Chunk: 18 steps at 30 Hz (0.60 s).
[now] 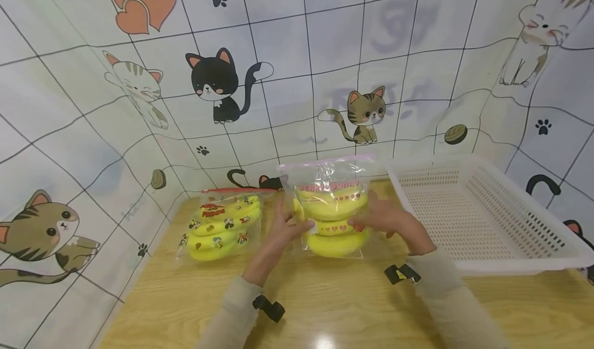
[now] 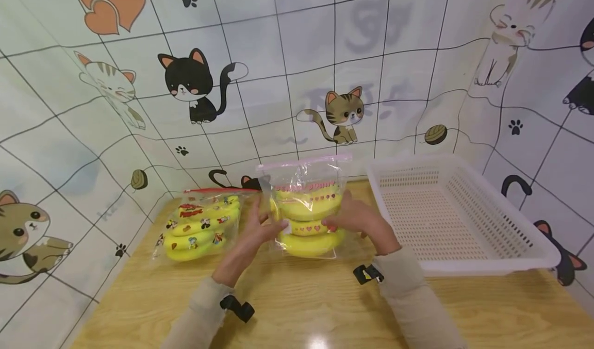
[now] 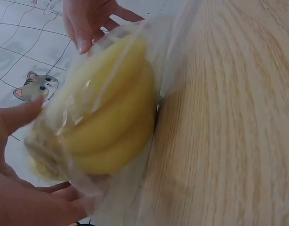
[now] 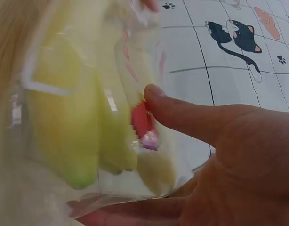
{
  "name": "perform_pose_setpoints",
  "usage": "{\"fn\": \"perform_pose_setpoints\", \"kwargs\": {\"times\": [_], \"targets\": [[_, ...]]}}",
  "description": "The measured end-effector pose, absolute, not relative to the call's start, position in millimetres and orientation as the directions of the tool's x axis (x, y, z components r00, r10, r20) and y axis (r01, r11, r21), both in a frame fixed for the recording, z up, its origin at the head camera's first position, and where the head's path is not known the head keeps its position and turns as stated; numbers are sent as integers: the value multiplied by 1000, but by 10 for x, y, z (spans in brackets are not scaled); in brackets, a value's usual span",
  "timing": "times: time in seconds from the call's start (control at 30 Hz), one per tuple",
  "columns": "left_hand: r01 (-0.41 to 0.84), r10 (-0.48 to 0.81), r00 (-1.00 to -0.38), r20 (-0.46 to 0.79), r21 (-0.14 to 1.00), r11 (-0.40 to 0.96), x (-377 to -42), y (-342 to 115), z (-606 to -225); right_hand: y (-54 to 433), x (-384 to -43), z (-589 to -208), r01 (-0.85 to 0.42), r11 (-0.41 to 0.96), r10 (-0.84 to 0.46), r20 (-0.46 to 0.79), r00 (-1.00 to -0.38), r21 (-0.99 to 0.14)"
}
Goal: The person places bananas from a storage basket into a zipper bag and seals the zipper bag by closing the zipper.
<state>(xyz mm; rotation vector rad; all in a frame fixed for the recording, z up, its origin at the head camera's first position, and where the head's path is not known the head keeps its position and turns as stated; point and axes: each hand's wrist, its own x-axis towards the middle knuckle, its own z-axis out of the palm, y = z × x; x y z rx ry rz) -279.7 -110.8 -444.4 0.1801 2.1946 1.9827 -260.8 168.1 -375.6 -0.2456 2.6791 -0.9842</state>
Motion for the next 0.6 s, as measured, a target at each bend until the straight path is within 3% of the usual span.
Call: {"fn": "perform_pose_setpoints", "kwargs": {"times": [0.6], "targets": [[-108,183,-973,-138,980,168,-2826,-1167,-4525,1558,-2668,-3918,-94,764,-314,-241,-918,-638]]}}
